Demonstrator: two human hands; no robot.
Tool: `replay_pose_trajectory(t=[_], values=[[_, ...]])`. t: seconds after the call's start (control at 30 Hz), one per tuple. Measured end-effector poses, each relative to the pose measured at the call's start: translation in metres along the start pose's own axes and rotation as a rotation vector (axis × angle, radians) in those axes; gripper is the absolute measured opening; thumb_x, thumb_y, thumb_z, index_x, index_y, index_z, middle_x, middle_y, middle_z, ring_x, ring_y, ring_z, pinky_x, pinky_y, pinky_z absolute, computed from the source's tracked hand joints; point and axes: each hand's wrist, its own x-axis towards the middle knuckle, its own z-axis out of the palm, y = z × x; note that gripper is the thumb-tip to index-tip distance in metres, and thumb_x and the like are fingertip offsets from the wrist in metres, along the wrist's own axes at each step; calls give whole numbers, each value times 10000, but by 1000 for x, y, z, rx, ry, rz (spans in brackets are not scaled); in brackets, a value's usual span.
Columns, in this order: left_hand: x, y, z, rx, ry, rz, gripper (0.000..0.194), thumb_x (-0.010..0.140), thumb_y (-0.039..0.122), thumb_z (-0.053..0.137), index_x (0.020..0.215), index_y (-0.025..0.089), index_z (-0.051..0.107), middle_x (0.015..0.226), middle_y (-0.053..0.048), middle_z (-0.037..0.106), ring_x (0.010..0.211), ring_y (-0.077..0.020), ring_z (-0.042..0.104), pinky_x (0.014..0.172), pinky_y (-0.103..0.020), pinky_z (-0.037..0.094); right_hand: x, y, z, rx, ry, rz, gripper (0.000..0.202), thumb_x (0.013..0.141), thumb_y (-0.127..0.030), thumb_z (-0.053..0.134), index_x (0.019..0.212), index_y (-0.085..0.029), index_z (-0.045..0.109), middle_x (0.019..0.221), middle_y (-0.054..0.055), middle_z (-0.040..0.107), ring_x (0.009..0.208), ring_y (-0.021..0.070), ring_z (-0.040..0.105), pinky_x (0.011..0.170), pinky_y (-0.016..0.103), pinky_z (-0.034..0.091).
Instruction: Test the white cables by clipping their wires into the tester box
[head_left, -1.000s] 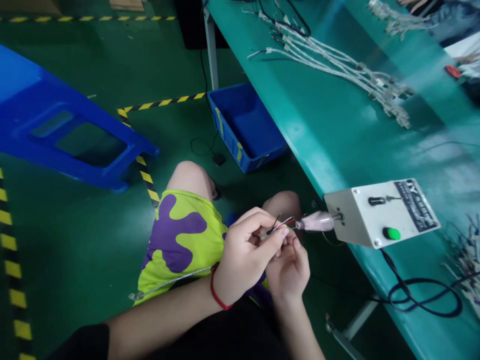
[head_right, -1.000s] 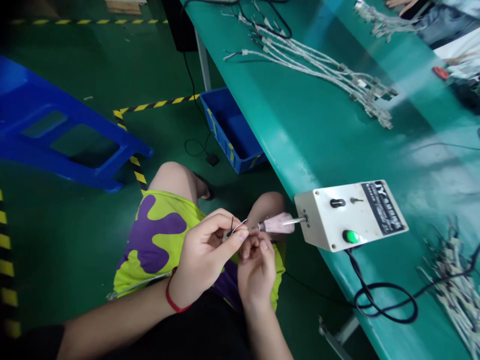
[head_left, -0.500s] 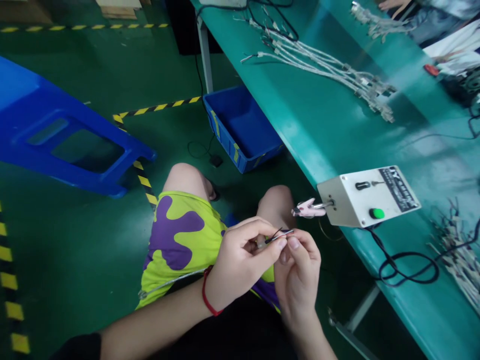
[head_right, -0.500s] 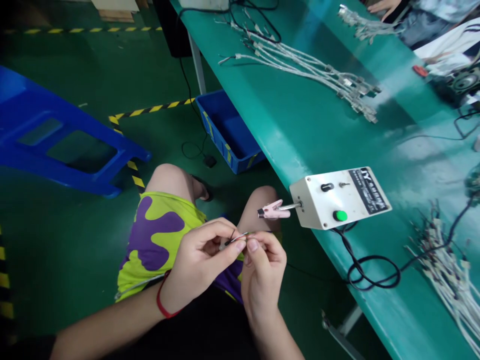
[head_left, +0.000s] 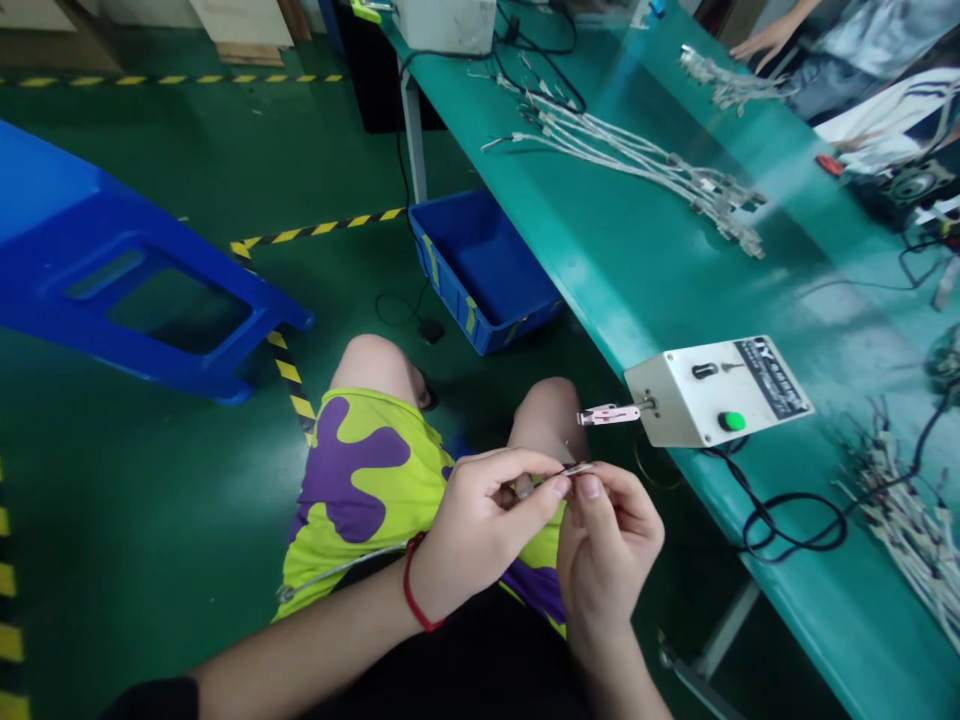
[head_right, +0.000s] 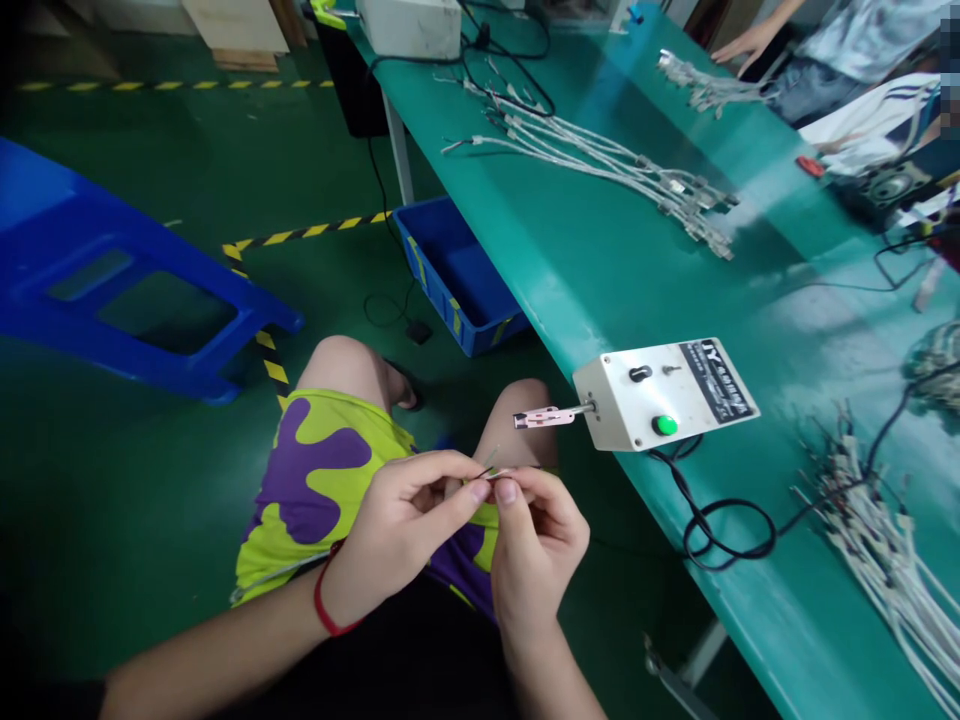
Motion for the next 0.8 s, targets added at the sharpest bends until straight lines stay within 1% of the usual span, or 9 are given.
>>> replay_pose_trajectory(t=[0.17,0.3,0.4,0.47,0.53,0.6,0.67,0.73,0.8], values=[[2,-4,1,-155,53,-47,183,1011,349,732,966,179,784,739,-18,671,550,-97,473,480,-230,389,4,5,7,8,12,-23,72,851,-223,874,916,-235,846,836,38,807,754,166,756,722,279,631],[6,-7,2,-103,78,-30,105,965,287,789,960,183,802,786,-31,710,620,-115,544,532,-226,441,7,6,11,17,12,-3,50,851,-242,877,884,-228,843,759,13,768,622,110,660,639,229,565],[9,-9,3,-81,98,-26,107,955,286,800,961,179,812,793,-38,726,639,-124,562,539,-230,448,12,6,9,22,-10,29,66,853,-246,878,882,-213,829,707,-7,708,592,91,580,620,220,509],[13,-11,3,-86,123,-26,126,962,304,796,970,179,809,810,-43,737,655,-132,585,552,-236,463,20,7,7,46,-40,83,107,917,-297,821,892,-193,805,647,-20,642,569,85,522,606,220,463],[18,-13,4,-79,148,-31,141,967,319,793,982,180,803,841,-51,752,686,-144,617,571,-243,478,31,7,6,69,-50,122,223,1000,-382,721,916,-182,775,606,-28,589,552,89,475,593,226,424],[23,-15,5,-61,164,-35,151,979,331,780,1003,183,800,892,-63,774,746,-161,661,597,-247,492,43,6,5,76,-40,130,347,1044,-472,638,897,-177,746,600,-20,577,559,99,467,588,232,407],[28,-15,6,-38,171,-37,149,988,331,769,1018,189,803,955,-72,798,813,-176,696,631,-248,512,52,4,5,99,-24,150,408,1042,-520,633,852,-173,733,623,-9,587,588,102,480,585,226,399],[31,-15,8,-34,178,-46,138,990,325,767,1016,194,804,994,-74,812,848,-180,716,659,-244,532,58,3,6,165,-6,197,387,1022,-510,676,850,-172,751,655,-5,593,621,102,496,602,218,415],[34,-15,9,-67,180,-58,129,991,320,768,1020,200,802,1015,-73,820,884,-189,739,694,-246,559,60,4,7,248,6,242,316,990,-481,731,933,-176,789,666,-10,590,638,105,506,653,224,461]])
